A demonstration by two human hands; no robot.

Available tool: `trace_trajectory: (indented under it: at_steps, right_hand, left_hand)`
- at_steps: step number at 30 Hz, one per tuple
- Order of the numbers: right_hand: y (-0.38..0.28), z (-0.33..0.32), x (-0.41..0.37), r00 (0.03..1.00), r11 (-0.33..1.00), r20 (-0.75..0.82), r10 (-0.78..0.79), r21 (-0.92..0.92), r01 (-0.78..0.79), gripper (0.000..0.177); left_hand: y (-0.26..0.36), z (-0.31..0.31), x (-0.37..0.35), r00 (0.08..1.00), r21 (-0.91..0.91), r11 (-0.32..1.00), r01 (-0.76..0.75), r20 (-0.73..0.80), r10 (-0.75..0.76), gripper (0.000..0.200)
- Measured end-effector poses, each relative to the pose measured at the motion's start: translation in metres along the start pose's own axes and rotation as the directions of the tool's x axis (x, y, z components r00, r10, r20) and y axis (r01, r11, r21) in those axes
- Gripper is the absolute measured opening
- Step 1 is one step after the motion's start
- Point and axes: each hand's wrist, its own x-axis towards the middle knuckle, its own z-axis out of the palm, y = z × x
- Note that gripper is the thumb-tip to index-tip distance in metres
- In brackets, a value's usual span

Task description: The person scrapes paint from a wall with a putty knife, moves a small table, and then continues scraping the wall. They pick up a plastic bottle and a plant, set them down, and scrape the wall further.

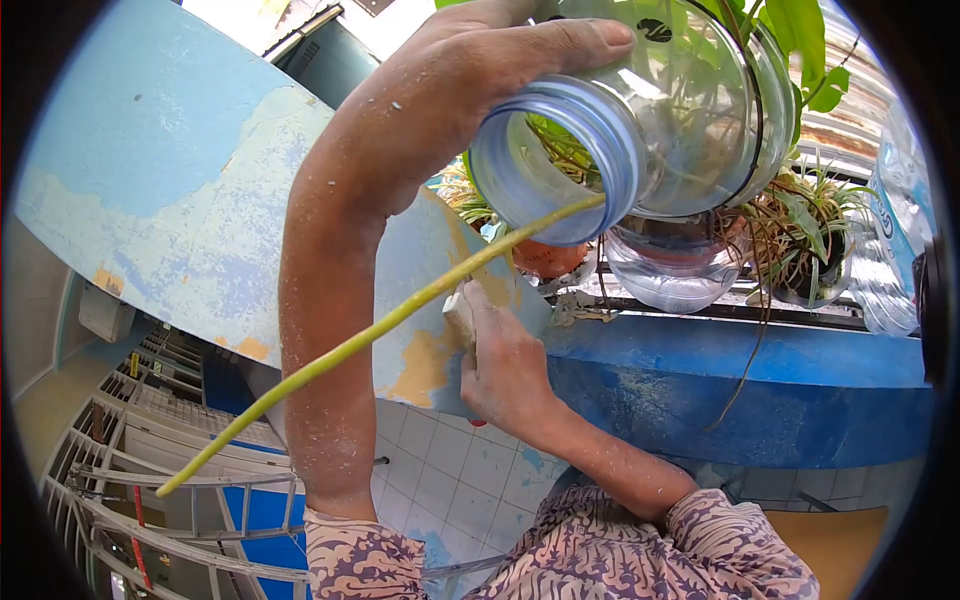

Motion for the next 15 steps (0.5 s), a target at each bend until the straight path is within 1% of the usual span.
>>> trace_trajectory:
  at_steps: [2, 3, 4, 5, 6, 7, 8, 10, 12, 13, 15]
  right_hand:
    - [0.020, 0.007, 0.017, 0.999, 0.999, 0.001, 0.045, -0.027, -0.045, 0.072]
    - [0.028, 0.009, 0.022, 0.997, 0.995, -0.003, 0.080, -0.055, -0.081, 0.071]
    - [0.023, 0.006, 0.020, 0.997, 0.995, -0.002, 0.083, -0.053, -0.083, 0.071]
    - [0.015, -0.001, 0.020, 0.995, 0.995, 0.024, 0.099, -0.028, -0.098, 0.069]
    - [0.010, -0.004, 0.019, 0.992, 0.993, 0.049, 0.114, -0.002, -0.114, 0.067]
    - [0.008, -0.001, 0.014, 0.993, 0.993, 0.041, 0.115, -0.001, -0.115, 0.067]
    - [0.005, 0.002, 0.007, 0.994, 0.994, 0.015, 0.104, 0.026, -0.104, 0.067]
    - [0.012, 0.003, 0.010, 0.994, 0.992, 0.005, 0.112, 0.057, -0.112, 0.067]
    - [0.030, -0.003, 0.039, 0.941, 0.948, 0.127, 0.315, 0.014, -0.319, 0.066]
    - [0.026, -0.005, 0.035, 0.940, 0.946, 0.120, 0.320, 0.016, -0.324, 0.066]
    - [0.008, -0.006, 0.022, 0.955, 0.965, 0.140, 0.261, -0.050, -0.256, 0.067]
  left_hand:
    - [0.007, -0.003, 0.000, 0.992, 0.043, 0.996, 0.080, 0.091, -0.084, 0.091]
    - [-0.006, -0.011, 0.001, 0.992, 0.040, 0.995, 0.086, 0.092, -0.090, 0.091]
    - [-0.027, -0.021, 0.005, 0.970, 0.317, 0.921, -0.225, 0.161, 0.182, 0.088]
    - [-0.038, -0.026, 0.009, 0.862, 0.532, 0.678, -0.507, 0.301, 0.408, 0.085]
    - [-0.029, -0.018, 0.008, 0.860, 0.532, 0.676, -0.510, 0.305, 0.409, 0.085]
    - [-0.013, -0.003, 0.005, 0.963, 0.281, 0.923, -0.263, 0.138, 0.232, 0.079]
    - [-0.004, 0.005, 0.004, 0.999, -0.042, 0.999, 0.012, 0.036, -0.011, 0.072]
    - [-0.009, 0.005, 0.006, 0.999, -0.080, 0.996, 0.028, 0.018, -0.027, 0.069]
    - [-0.012, 0.007, 0.004, 0.999, -0.115, 0.992, 0.048, 0.011, -0.047, 0.066]
    - [-0.011, 0.006, 0.004, 0.999, -0.084, 0.995, 0.044, 0.024, -0.043, 0.068]
    - [-0.009, 0.002, 0.009, 0.999, -0.019, 1.000, 0.020, 0.048, -0.019, 0.073]
